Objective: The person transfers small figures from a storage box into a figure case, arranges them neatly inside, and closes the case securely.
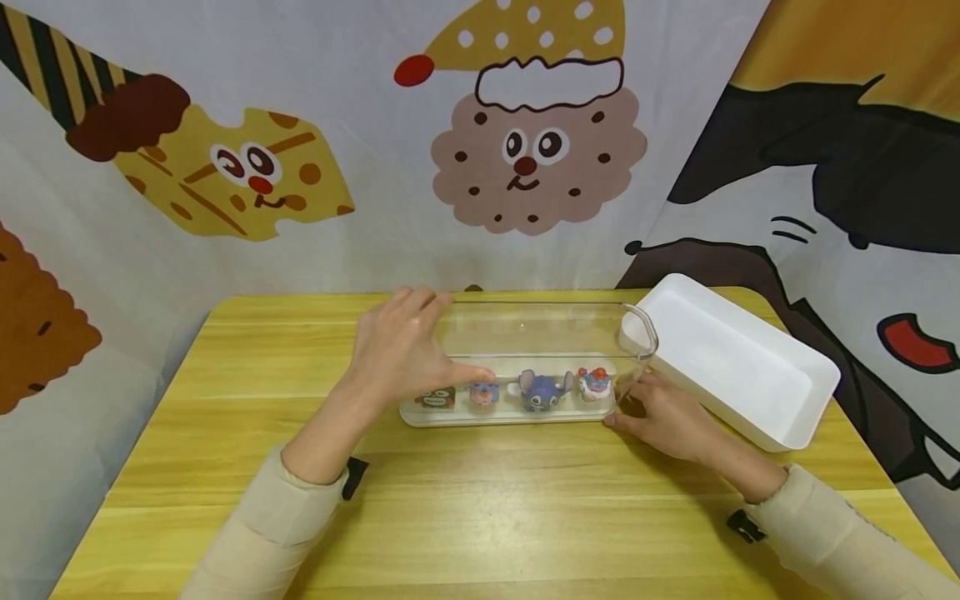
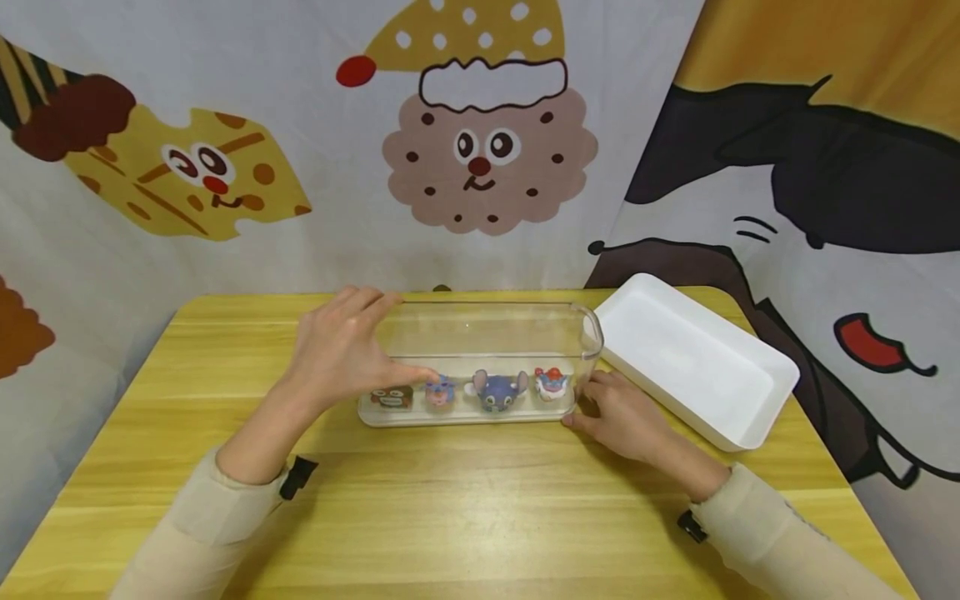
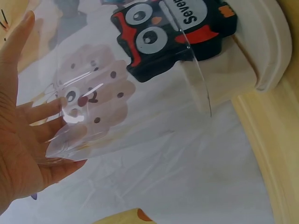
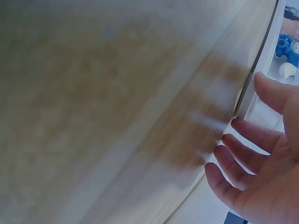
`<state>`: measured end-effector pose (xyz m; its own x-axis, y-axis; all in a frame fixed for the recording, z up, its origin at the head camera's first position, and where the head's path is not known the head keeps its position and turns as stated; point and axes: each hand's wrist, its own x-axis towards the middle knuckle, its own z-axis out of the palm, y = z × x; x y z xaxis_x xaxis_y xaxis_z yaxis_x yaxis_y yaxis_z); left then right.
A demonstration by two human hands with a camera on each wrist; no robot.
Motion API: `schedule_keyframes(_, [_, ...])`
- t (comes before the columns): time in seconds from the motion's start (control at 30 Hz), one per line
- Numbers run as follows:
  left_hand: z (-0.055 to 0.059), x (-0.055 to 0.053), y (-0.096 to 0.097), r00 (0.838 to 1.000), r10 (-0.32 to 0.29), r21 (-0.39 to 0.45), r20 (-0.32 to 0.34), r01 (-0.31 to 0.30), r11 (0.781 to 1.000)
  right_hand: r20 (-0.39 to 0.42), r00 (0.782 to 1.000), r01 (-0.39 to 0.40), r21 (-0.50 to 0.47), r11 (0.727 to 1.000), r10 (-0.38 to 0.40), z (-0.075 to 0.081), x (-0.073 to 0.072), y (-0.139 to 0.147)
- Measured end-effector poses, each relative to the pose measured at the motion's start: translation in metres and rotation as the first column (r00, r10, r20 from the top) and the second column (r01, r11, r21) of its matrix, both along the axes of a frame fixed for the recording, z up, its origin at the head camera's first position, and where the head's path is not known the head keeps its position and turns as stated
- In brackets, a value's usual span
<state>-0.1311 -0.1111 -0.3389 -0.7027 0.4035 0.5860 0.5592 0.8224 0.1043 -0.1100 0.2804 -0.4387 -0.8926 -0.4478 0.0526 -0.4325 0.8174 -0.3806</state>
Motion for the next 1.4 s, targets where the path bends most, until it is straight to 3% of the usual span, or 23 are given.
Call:
schedule_keyframes(0.63, [-0.026, 0.002, 0.001, 0.999, -0.021, 0.001, -0.050, 0.021, 1.000, -0.006, 1.000, 0.007, 0.008, 1.000, -0.007, 0.001, 0.001, -0.001])
schedule_keyframes(1.4, [-0.038, 0.005, 0.000, 0.999, -0.022, 0.044, -0.025, 0.023, 0.999, -0.022, 1.000, 0.000, 0.026, 1.000, 0.000, 0.001, 0.000, -0.001])
